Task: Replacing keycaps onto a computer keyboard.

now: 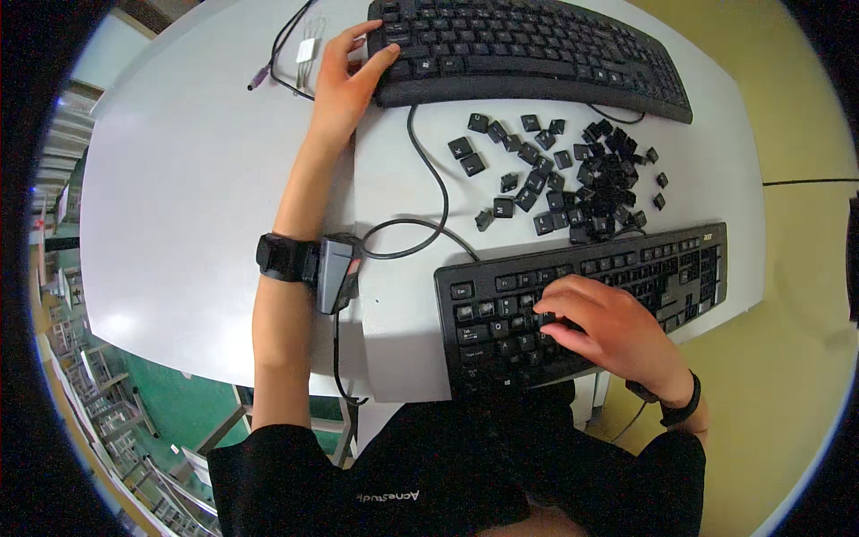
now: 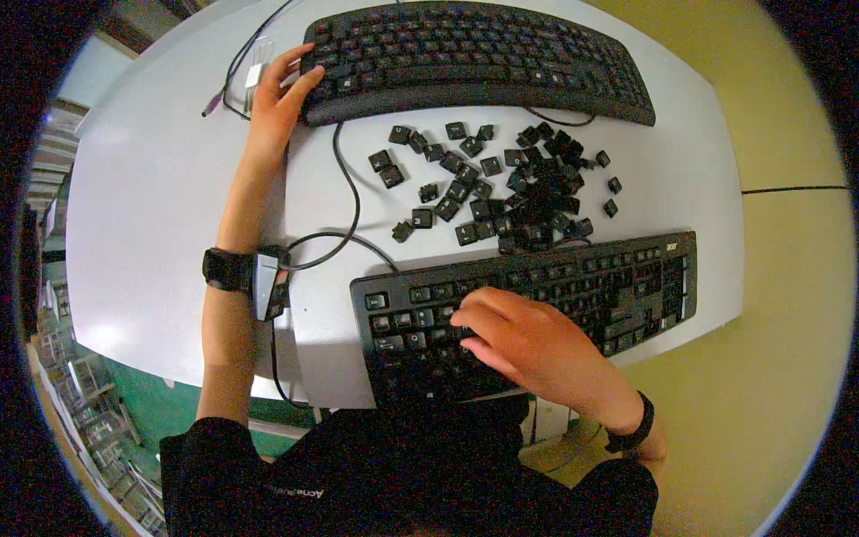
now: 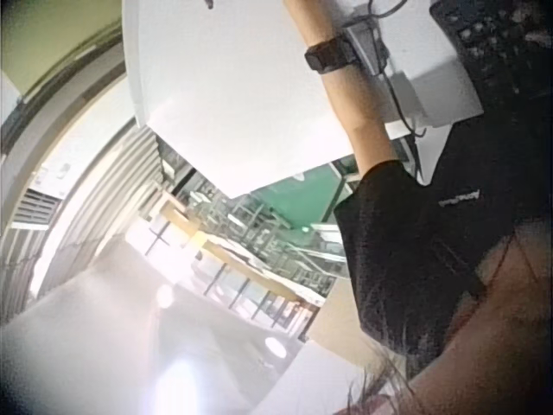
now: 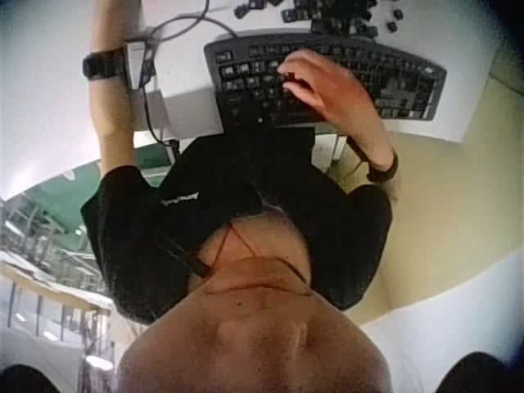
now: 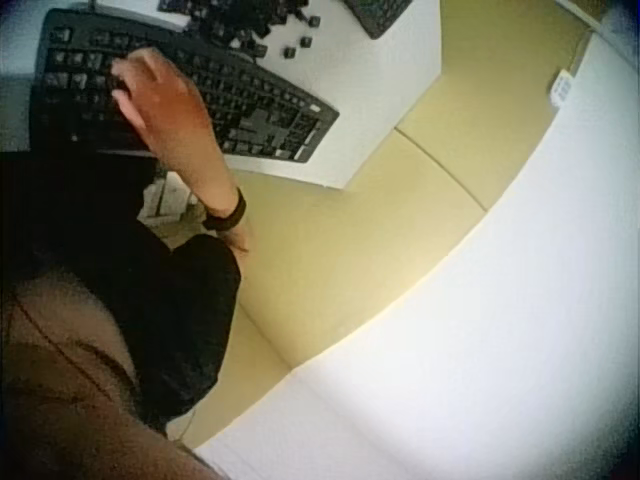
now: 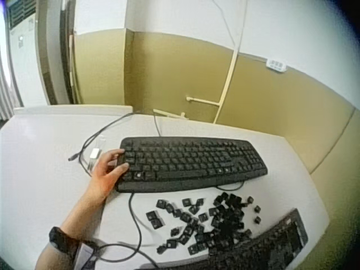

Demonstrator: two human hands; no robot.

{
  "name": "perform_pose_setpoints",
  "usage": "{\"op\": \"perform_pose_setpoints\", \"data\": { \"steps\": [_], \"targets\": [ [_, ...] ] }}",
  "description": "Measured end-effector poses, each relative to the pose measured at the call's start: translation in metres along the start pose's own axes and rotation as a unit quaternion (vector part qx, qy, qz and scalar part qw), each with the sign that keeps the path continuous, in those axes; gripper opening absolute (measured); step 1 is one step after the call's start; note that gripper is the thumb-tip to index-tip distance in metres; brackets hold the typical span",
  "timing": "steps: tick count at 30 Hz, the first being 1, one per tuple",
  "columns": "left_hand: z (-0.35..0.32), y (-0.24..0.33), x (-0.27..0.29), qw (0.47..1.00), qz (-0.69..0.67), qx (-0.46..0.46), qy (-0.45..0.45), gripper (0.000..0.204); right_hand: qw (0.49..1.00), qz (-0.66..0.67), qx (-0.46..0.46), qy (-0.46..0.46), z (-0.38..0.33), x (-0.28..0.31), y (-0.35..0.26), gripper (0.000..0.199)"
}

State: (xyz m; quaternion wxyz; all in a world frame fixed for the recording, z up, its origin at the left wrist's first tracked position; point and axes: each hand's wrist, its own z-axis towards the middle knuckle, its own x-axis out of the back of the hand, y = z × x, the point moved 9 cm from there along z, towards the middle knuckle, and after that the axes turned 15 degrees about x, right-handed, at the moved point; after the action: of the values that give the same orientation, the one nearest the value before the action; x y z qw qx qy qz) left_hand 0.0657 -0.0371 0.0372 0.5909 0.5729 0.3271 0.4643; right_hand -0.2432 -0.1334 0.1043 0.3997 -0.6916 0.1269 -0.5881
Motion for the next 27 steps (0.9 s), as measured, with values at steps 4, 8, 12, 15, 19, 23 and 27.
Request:
{"op": "perform_pose_setpoints", "data": {
  "steps": [4, 8, 12, 15, 19, 23, 27],
  "targets": [
    [0.002, -0.006, 0.002, 1.0, 0.003, 0.018, 0.002, 0.041, 1.0, 0.006, -0.006, 0.0, 0.002, 0.001, -0.001, 0.021],
    [0.003, -0.003, 0.004, 1.0, 0.008, 0.0, 0.007, 0.041, 1.0, 0.006, -0.023, -0.006, 0.002, 0.001, 0.001, 0.02],
    [0.0, 0.003, -0.001, 1.0, 0.005, 0.021, 0.004, 0.041, 0.999, 0.007, -0.043, 0.029, 0.0, 0.006, 0.006, 0.022],
    [0.002, -0.003, 0.002, 0.999, -0.02, 0.035, 0.001, 0.041, 0.998, 0.022, -0.04, 0.031, 0.0, 0.005, 0.007, 0.021],
    [0.003, -0.005, 0.001, 0.999, -0.028, 0.019, -0.005, 0.042, 0.998, 0.023, -0.042, 0.033, -0.001, 0.004, 0.007, 0.02],
    [0.001, 0.0, 0.002, 1.0, 0.0, 0.03, 0.003, 0.042, 0.997, 0.068, -0.046, 0.008, -0.003, 0.0, 0.01, 0.019],
    [-0.002, 0.002, -0.005, 0.997, -0.039, 0.062, -0.03, 0.036, 0.996, 0.076, -0.03, 0.033, -0.003, 0.002, 0.011, 0.019]
  ]
}}
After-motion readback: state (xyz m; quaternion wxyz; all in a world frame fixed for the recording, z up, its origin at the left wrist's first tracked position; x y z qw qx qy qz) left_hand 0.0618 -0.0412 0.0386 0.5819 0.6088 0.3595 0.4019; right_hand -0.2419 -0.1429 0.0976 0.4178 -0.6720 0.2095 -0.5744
